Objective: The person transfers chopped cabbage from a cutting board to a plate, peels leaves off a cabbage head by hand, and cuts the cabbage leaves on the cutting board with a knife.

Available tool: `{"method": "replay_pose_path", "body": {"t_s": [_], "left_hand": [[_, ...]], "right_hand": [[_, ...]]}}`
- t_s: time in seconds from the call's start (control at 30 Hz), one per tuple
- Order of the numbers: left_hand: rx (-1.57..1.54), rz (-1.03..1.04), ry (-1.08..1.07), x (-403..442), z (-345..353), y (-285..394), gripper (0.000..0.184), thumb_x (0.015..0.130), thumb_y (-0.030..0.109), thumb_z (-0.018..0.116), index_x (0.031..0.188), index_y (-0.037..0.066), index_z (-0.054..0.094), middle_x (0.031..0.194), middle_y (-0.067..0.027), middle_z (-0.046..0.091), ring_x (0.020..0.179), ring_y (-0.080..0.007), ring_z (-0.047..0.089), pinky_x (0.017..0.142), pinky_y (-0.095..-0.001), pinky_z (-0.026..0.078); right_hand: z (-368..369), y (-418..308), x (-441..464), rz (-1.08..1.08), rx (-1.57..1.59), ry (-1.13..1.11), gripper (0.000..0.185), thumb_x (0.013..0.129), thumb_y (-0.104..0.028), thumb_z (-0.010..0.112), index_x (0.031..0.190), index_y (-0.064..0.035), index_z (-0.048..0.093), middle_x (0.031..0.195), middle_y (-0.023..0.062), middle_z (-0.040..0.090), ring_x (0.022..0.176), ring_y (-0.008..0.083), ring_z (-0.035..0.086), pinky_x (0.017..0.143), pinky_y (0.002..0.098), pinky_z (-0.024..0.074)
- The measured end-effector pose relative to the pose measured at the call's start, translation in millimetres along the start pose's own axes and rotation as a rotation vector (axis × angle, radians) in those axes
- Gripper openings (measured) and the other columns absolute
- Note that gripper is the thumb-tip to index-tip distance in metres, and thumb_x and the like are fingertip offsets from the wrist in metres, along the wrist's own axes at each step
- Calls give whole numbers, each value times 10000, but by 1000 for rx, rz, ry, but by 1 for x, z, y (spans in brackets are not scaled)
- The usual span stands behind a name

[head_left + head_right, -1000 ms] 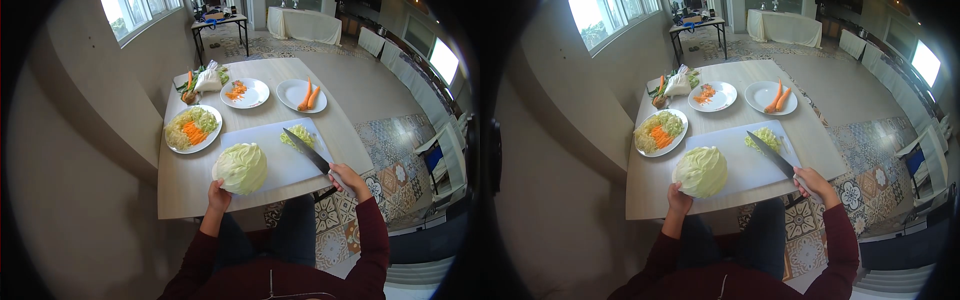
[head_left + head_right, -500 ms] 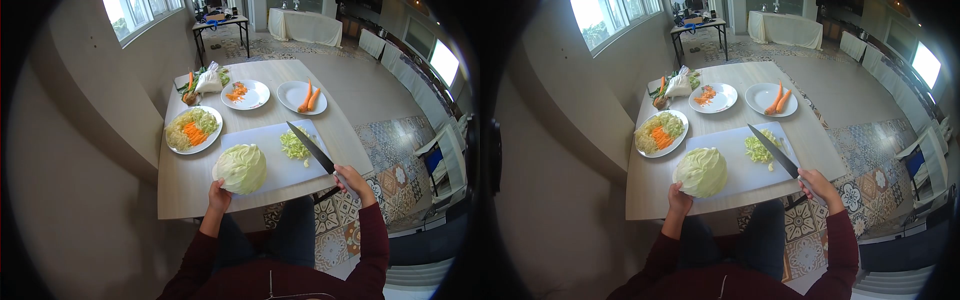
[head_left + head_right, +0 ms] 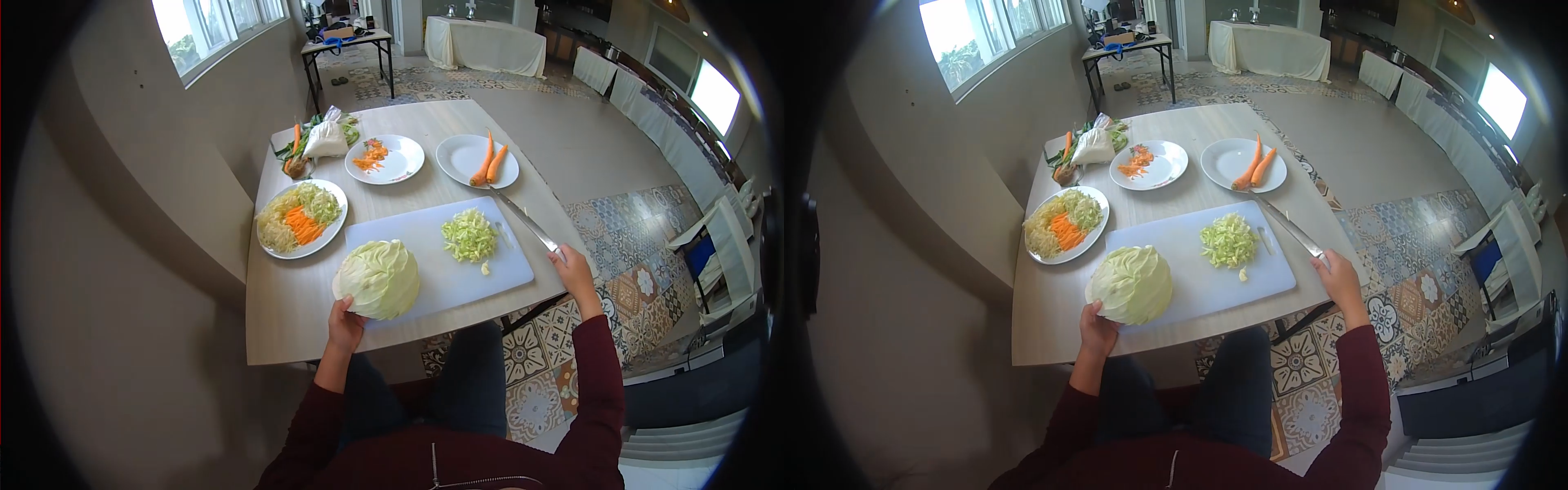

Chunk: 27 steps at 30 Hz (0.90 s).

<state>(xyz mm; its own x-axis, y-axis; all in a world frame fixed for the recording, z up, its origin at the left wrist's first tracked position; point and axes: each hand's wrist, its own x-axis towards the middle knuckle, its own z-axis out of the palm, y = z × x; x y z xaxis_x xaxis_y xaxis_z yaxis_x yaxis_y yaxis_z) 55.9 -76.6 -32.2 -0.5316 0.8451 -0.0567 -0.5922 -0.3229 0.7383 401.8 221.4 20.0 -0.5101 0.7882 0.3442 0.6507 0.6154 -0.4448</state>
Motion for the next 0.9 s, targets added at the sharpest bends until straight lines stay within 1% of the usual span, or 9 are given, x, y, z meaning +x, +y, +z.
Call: {"method": "replay_pose_path", "body": {"t_s": [0.03, 0.13, 0.17, 0.27, 0.37, 0.47, 0.57, 0.67, 0.9], "left_hand": [[-3, -3, -1, 0, 3, 0, 612, 832, 271, 500, 1376, 37, 343, 1326, -117, 488, 1195, -262, 503, 975, -401, 435], [-28, 28, 7, -1, 8, 0, 567, 852, 271, 515, 1343, 20, 382, 1235, -96, 555, 1058, -193, 576, 836, -313, 488], [-28, 9, 5, 2, -5, -4, 583, 837, 254, 528, 1347, 18, 375, 1256, -102, 543, 1091, -208, 568, 873, -327, 484], [56, 35, -11, 0, 1, -1, 719, 757, 242, 574, 1394, 34, 314, 1353, -117, 457, 1230, -275, 463, 1024, -409, 387], [112, 50, -66, 1, -4, 0, 775, 697, 213, 593, 1391, 16, 310, 1347, -130, 458, 1233, -283, 457, 1041, -402, 364], [30, 67, -128, -2, 7, 5, 799, 636, 145, 597, 1370, -18, 326, 1293, -132, 501, 1202, -249, 485, 1016, -332, 376], [17, 43, -184, -2, -5, 1, 841, 572, 99, 566, 1370, -24, 329, 1291, -132, 503, 1207, -257, 481, 1042, -329, 343], [6, 39, -225, -2, -12, -2, 863, 536, 83, 538, 1368, -26, 335, 1278, -137, 513, 1199, -259, 486, 1030, -329, 357], [-87, 15, -122, -2, -17, -5, 803, 570, 85, 491, 1355, -20, 357, 1268, -142, 518, 1181, -273, 495, 1023, -370, 373]], "right_hand": [[2, 10, 2, -22, -48, 58, 367, 876, -342, 577, 809, 14, 521, 780, 205, 581, 738, 396, 552, 647, 427, 427], [6, 28, 3, 41, -123, 23, 364, 877, -352, 571, 829, 5, 520, 862, 198, 577, 827, 397, 552, 690, 455, 430], [9, 32, 3, 35, -128, 38, 357, 873, -348, 576, 831, 3, 523, 864, 195, 574, 829, 394, 549, 694, 454, 431], [17, 38, 4, 13, -140, 75, 339, 862, -333, 592, 835, -1, 529, 865, 186, 565, 832, 389, 542, 706, 450, 431], [19, 39, 5, -6, -179, 102, 322, 853, -319, 604, 833, -6, 530, 853, 173, 558, 829, 383, 539, 713, 449, 432], [28, 42, 10, -42, -240, 121, 308, 844, -311, 615, 830, -14, 534, 844, 160, 549, 824, 372, 541, 702, 447, 431], [28, 39, 8, -80, -294, 124, 298, 823, -310, 636, 843, -28, 540, 847, 140, 537, 835, 349, 538, 695, 440, 425], [27, 36, 7, -70, -289, 112, 304, 812, -314, 646, 869, -32, 548, 866, 131, 531, 863, 336, 531, 720, 442, 419], [27, 32, 4, -85, -292, 129, 277, 820, -300, 639, 924, -52, 571, 892, 116, 532, 887, 317, 531, 730, 430, 412]]}}
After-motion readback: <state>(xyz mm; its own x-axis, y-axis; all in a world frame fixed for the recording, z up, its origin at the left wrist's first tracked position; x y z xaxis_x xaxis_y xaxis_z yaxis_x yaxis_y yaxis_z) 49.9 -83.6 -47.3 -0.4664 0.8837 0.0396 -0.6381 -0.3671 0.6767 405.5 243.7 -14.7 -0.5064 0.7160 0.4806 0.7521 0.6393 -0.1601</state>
